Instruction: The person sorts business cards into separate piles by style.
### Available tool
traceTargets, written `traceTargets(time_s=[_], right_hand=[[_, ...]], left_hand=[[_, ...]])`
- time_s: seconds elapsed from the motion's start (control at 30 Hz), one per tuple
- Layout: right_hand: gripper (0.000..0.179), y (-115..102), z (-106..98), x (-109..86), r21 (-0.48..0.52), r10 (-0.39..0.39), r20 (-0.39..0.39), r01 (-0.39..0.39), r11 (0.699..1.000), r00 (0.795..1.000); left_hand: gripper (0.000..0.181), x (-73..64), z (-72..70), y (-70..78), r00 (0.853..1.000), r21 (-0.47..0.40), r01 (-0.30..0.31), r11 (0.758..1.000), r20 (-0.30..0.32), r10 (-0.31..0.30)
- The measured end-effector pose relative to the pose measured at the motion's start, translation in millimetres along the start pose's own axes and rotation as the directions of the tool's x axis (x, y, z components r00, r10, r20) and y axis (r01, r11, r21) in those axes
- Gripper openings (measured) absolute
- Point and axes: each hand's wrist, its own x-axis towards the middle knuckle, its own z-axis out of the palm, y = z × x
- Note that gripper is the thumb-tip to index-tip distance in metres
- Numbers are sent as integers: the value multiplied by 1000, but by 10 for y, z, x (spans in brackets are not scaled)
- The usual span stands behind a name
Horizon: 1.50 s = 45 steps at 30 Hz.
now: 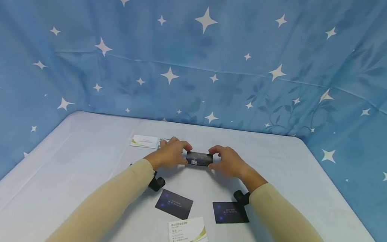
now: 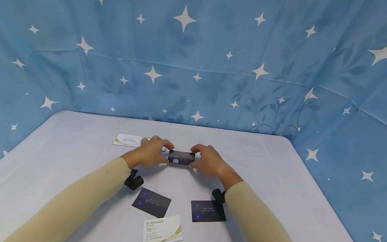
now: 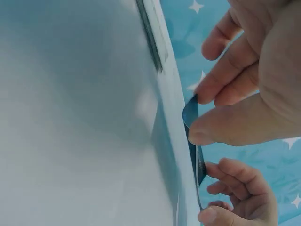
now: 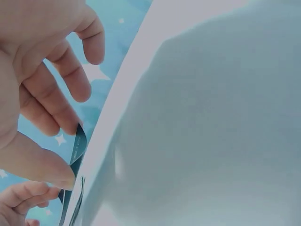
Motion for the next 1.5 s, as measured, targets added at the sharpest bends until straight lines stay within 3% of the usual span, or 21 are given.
traceTargets(time_s=[0.23, 0.63, 0.9, 1.07, 1.3, 1.5], right_hand=[[52, 29, -87, 258, 11, 29, 3, -29, 1000, 1000], [52, 148, -1, 475, 52, 123, 7, -123, 991, 992], [52, 190, 87, 523, 84, 174, 11, -174, 981, 985], [54, 193, 88, 568, 103, 188, 16, -188, 977, 982], [62, 201, 83, 559, 151, 187, 11, -187, 971, 982], [64, 175, 67, 470, 193, 183, -7, -178, 965, 983]], left_hand=[[47, 224, -103, -86, 999, -31, 45, 999, 7, -44], [47, 452, -12, -166, 996, -20, 84, 996, 11, -84], [48, 488, 27, -134, 988, 37, 145, 989, 47, -147], [50, 493, 1, -135, 984, 31, 171, 985, 50, -173], [55, 474, -18, -168, 988, 7, 145, 989, 49, -145], [57, 351, -101, -180, 993, -27, 105, 994, 50, -104]])
